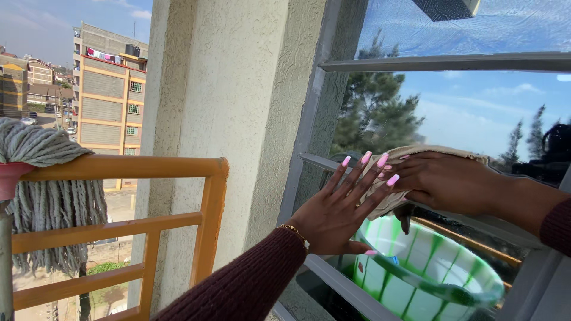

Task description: The person wipes a window pane with a cloth, then rinses and wrings the cloth in a green basin of water, and resumes wiping the same window area. The person handles the cloth and basin while cleaning the window on a balcony.

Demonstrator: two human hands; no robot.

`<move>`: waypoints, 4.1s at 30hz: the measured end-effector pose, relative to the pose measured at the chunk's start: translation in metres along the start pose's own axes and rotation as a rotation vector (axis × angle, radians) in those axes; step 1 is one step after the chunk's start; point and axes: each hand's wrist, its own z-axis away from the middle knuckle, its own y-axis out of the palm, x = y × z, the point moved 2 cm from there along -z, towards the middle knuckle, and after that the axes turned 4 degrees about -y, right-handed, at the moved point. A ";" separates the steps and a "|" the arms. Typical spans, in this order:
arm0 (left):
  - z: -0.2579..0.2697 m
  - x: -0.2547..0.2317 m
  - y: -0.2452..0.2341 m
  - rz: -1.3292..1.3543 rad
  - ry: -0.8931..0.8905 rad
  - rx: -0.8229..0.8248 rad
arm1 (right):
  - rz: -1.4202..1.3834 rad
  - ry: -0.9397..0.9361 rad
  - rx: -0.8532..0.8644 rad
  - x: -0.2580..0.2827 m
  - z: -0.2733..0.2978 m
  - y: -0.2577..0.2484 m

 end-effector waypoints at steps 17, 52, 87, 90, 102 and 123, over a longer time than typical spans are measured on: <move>-0.042 -0.041 -0.024 0.119 0.108 -0.104 | -0.010 -0.117 0.045 -0.049 0.110 -0.011; -0.096 -0.043 -0.052 1.651 -0.585 -0.095 | -1.601 0.785 -0.544 -0.030 0.119 -0.029; -0.186 -0.044 -0.048 1.301 -0.488 -0.376 | -0.009 0.550 -1.271 0.019 0.052 0.111; -0.175 -0.036 -0.047 1.191 -0.600 -0.329 | -0.007 0.561 -1.230 0.018 0.040 0.094; -0.135 0.018 -0.025 0.663 -0.726 -0.194 | 0.092 0.214 -0.248 0.005 0.008 0.040; -0.119 0.012 -0.021 0.395 -0.191 -0.284 | 0.678 0.600 -0.588 -0.009 0.056 -0.017</move>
